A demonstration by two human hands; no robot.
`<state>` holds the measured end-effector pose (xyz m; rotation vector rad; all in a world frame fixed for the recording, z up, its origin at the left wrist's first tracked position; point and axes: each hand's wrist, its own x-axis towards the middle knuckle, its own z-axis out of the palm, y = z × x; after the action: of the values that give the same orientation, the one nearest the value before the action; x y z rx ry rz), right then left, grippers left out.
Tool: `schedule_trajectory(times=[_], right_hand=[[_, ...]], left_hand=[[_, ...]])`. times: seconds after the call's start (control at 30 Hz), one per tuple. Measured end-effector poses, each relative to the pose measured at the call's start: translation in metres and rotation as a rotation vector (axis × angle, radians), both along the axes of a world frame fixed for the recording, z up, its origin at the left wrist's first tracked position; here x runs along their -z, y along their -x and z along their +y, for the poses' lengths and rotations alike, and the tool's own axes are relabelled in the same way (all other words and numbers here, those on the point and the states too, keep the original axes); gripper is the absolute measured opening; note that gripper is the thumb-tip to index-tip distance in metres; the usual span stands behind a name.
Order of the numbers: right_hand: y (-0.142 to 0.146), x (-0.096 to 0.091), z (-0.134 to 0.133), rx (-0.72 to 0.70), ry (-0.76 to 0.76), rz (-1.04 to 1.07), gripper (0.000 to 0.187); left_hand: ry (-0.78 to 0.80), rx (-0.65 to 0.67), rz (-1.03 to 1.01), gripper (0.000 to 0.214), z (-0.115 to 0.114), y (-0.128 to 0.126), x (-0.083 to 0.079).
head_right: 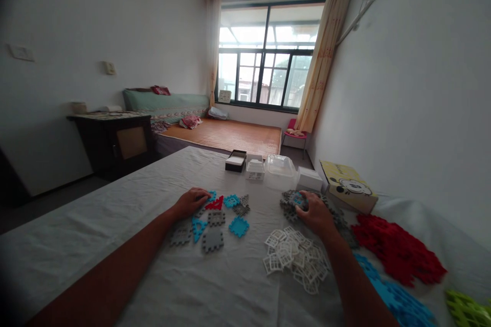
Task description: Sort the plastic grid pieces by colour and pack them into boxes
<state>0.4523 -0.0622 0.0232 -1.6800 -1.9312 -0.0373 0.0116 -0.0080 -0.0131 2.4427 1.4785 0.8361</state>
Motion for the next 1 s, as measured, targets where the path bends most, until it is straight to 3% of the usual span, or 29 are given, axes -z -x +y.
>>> schedule_trajectory(times=[0.07,0.13,0.3,0.37,0.5,0.67,0.83,1.0], right_hand=[[0.011,-0.005,-0.003,-0.127,0.065,0.058,0.046],[0.017,-0.006,-0.003,-0.153,0.053,0.059,0.044],[-0.007,0.002,0.006,0.185,-0.206,-0.043,0.043],[-0.019,0.005,0.007,0.216,-0.266,-0.149,0.039],[-0.018,0.008,0.001,0.125,-0.165,-0.329,0.030],[0.003,0.007,-0.006,0.177,-0.114,-0.377,0.026],[-0.002,-0.014,-0.008,0.167,-0.151,-0.224,0.020],[-0.032,-0.057,-0.028,0.395,-0.028,-0.219,0.022]], left_hand=[[-0.007,0.005,0.006,0.030,0.001,0.001,0.002],[-0.017,0.009,0.013,0.031,0.003,0.001,0.003],[-0.019,0.013,0.017,0.031,0.003,0.001,0.002],[-0.019,0.008,0.019,0.031,0.002,0.001,0.002],[-0.030,0.003,0.014,0.031,0.002,0.001,0.002],[-0.015,0.000,0.019,0.030,0.001,-0.001,-0.002],[0.000,0.006,0.030,0.033,0.001,0.000,-0.005],[0.003,0.018,0.045,0.036,0.003,0.002,-0.006]])
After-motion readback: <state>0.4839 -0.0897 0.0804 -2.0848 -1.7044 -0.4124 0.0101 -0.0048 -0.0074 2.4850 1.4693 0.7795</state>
